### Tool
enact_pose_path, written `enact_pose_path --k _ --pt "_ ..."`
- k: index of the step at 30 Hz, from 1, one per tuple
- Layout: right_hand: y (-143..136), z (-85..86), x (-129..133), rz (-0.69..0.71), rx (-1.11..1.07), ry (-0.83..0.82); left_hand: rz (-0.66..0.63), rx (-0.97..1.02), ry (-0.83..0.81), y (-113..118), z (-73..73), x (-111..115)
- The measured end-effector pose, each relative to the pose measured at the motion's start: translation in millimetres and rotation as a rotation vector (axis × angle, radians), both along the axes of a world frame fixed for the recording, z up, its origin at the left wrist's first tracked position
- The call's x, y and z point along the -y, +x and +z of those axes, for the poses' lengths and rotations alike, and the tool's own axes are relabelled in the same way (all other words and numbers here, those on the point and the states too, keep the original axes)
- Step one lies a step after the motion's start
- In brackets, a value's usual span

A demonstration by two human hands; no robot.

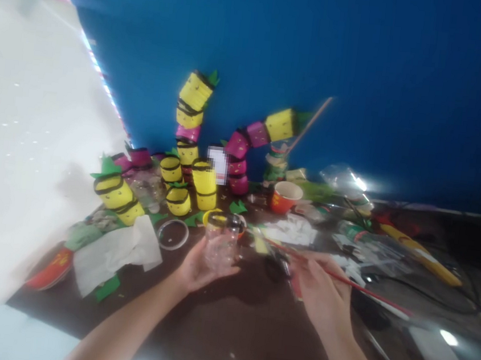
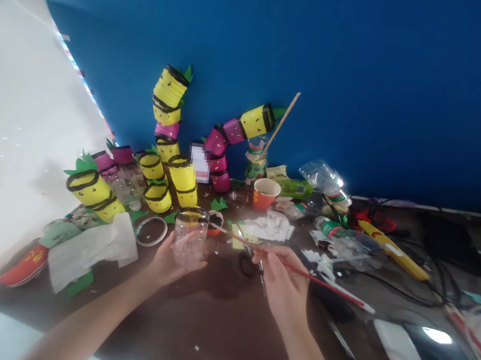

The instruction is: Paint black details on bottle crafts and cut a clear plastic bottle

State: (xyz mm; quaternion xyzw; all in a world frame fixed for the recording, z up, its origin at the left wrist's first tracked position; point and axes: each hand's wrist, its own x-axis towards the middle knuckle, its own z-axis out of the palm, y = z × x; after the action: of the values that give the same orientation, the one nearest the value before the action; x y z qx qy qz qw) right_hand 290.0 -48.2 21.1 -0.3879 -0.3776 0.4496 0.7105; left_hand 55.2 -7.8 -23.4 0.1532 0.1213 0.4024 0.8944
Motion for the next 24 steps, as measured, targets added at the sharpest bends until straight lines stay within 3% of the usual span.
enact_pose_path --k 3,9,16,21,24 --pt "-3.1 0.1 1.4 0.023 0.028 -0.015 -0.019 -0.002 0.020 -0.3 -1.1 0.8" --pt "0.4 3.0 -1.0 -0.100 0.032 0.000 0.004 -0.012 0.014 -0.9 -0.8 0.4" --pt "-4.0 1.6 3.6 -0.006 0.047 -0.012 -0.011 -0.035 0.083 -0.1 -3.6 -2.0" --pt "-1.7 -0.5 2.5 -0.118 0.084 -0.058 0.027 -0.033 0.072 0.4 -2.1 -1.4" --pt "-1.4 3.4 2.5 -0.109 0.047 -0.022 0.028 -0.023 0.071 0.7 -0.6 -0.8"
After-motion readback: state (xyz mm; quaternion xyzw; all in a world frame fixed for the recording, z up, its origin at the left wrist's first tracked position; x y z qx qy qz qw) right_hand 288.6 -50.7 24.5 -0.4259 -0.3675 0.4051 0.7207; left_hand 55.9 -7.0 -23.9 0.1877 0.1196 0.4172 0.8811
